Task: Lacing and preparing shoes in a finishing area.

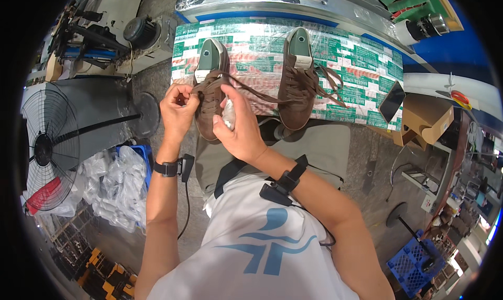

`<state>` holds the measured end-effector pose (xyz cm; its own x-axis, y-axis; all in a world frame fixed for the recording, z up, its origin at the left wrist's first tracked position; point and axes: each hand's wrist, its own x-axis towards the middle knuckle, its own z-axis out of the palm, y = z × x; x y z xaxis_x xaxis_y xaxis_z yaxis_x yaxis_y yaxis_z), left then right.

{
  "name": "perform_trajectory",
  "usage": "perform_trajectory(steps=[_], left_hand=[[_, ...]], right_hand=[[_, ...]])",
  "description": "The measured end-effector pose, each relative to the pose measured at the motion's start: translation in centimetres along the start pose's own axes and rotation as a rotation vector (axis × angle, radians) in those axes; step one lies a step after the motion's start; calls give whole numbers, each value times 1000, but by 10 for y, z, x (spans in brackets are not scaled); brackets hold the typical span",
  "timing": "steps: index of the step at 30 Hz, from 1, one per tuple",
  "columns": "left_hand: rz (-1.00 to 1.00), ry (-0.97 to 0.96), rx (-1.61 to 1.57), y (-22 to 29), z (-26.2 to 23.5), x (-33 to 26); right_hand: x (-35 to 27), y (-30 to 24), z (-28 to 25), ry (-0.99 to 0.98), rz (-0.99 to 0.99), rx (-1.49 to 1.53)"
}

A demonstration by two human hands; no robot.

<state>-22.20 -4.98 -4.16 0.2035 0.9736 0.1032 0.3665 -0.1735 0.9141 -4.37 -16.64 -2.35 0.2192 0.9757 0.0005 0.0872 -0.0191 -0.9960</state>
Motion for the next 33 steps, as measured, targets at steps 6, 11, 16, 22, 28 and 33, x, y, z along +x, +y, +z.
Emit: perform_trajectory(steps=[6, 11, 16, 22, 28, 33], left_hand=[[273, -59, 47, 50, 21, 1], [-66, -181, -253, 36, -2, 20], [-292, -412, -274, 51, -23, 37], [-229, -514, -201, 82, -2, 48], [-157, -358, -266, 108, -48, 37], [-194, -274, -272, 111, -68, 49]], right_hand=[[40, -57, -13, 43, -369, 22], [77, -79, -102, 565, -358, 29], [60, -53, -185, 458, 288, -168], [9, -56, -47, -309, 169, -23], [71, -35, -19, 47, 58, 224], [77, -54, -67, -194, 449, 592]])
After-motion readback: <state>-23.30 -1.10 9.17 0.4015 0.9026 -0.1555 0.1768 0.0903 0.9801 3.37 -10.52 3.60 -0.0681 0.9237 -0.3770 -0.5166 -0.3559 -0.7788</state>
